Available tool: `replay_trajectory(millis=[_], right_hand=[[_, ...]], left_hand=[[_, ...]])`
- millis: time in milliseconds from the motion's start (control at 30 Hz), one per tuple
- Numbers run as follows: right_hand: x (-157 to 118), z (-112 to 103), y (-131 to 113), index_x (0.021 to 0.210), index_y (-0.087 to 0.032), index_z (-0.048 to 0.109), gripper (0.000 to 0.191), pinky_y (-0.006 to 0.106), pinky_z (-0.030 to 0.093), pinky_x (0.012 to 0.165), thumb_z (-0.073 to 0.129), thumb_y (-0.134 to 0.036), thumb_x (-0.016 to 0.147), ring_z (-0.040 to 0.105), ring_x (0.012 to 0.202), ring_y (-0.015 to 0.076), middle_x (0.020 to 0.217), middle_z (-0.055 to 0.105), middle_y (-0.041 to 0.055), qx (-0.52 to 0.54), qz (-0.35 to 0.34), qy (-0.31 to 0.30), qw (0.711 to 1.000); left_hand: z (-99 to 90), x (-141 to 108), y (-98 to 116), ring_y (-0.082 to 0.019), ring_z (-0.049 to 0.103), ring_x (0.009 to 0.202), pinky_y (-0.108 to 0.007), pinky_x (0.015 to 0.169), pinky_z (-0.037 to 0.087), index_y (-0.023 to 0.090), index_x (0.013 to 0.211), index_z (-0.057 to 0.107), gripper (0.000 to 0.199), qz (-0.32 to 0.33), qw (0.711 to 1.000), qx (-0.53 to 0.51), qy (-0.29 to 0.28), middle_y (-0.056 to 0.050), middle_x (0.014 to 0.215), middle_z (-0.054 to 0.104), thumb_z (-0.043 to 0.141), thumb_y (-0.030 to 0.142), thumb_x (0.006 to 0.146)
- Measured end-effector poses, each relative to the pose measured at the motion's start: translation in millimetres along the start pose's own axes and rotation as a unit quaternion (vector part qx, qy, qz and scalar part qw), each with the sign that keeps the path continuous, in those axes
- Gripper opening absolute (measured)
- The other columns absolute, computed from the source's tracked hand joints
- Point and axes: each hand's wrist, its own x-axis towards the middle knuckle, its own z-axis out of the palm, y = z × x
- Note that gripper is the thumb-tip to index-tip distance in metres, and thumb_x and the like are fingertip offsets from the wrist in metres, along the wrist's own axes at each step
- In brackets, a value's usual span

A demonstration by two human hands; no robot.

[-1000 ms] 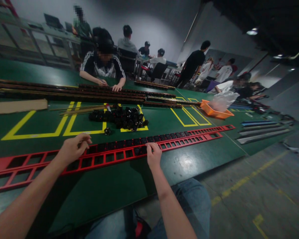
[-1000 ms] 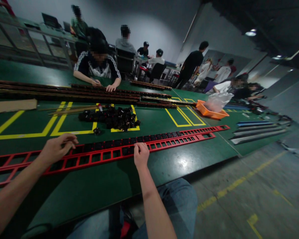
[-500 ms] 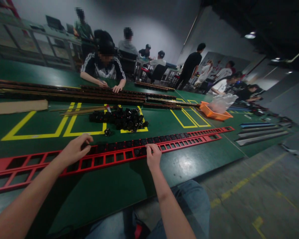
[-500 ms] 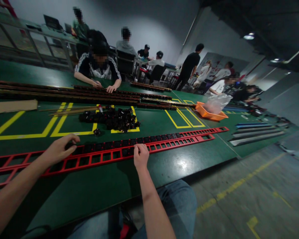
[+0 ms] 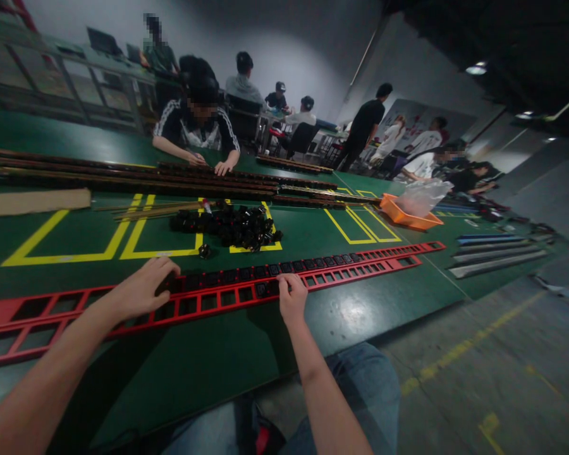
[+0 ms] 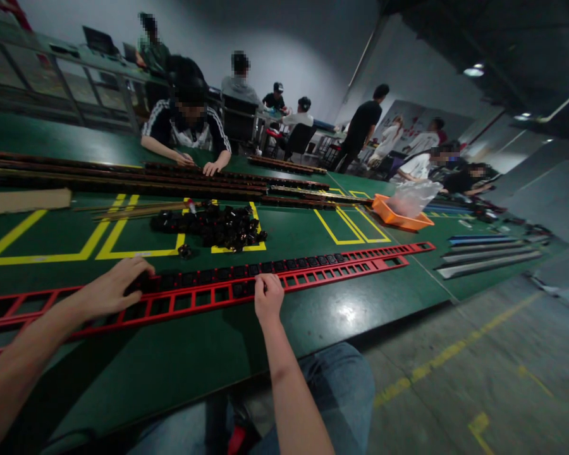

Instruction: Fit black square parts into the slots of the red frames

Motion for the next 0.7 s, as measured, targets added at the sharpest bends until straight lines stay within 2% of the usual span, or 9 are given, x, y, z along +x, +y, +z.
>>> replay_trajectory(millis=[267, 700], right_hand=[[1.9, 0.0, -0.4, 0.08, -0.02, 0.072, 0.025, 0.035, 0.05, 0.081, 0.05, -0.024, 0.092, 0.066, 0.084, 0.0213, 0.084, 0.074, 0.0065, 0.003, 0.004, 0.0, 1.0], [2.6, -0.3, -2.3, 0.08, -0.021, 0.072, 0.025, 0.036, 0.051, 0.081, 0.05, -0.024, 0.092, 0.067, 0.083, 0.0213, 0.084, 0.074, 0.006, 0.003, 0.007, -0.005, 1.0]], left_hand=[[4.5, 2.0, 0.6, -0.03, 0.06, 0.107, -0.045, 0.099, 0.049, 0.019, 0.107, 0.059, 0.037, -0.033, 0.998, -0.038, 0.024, -0.013, 0.11, 0.064, 0.057, 0.044, 0.079], [6.0, 3.4, 12.7, -0.028, 0.059, 0.104, -0.043, 0.093, 0.048, 0.018, 0.11, 0.059, 0.039, -0.021, 0.999, -0.042, -0.01, -0.012, 0.111, 0.064, 0.062, 0.046, 0.083]])
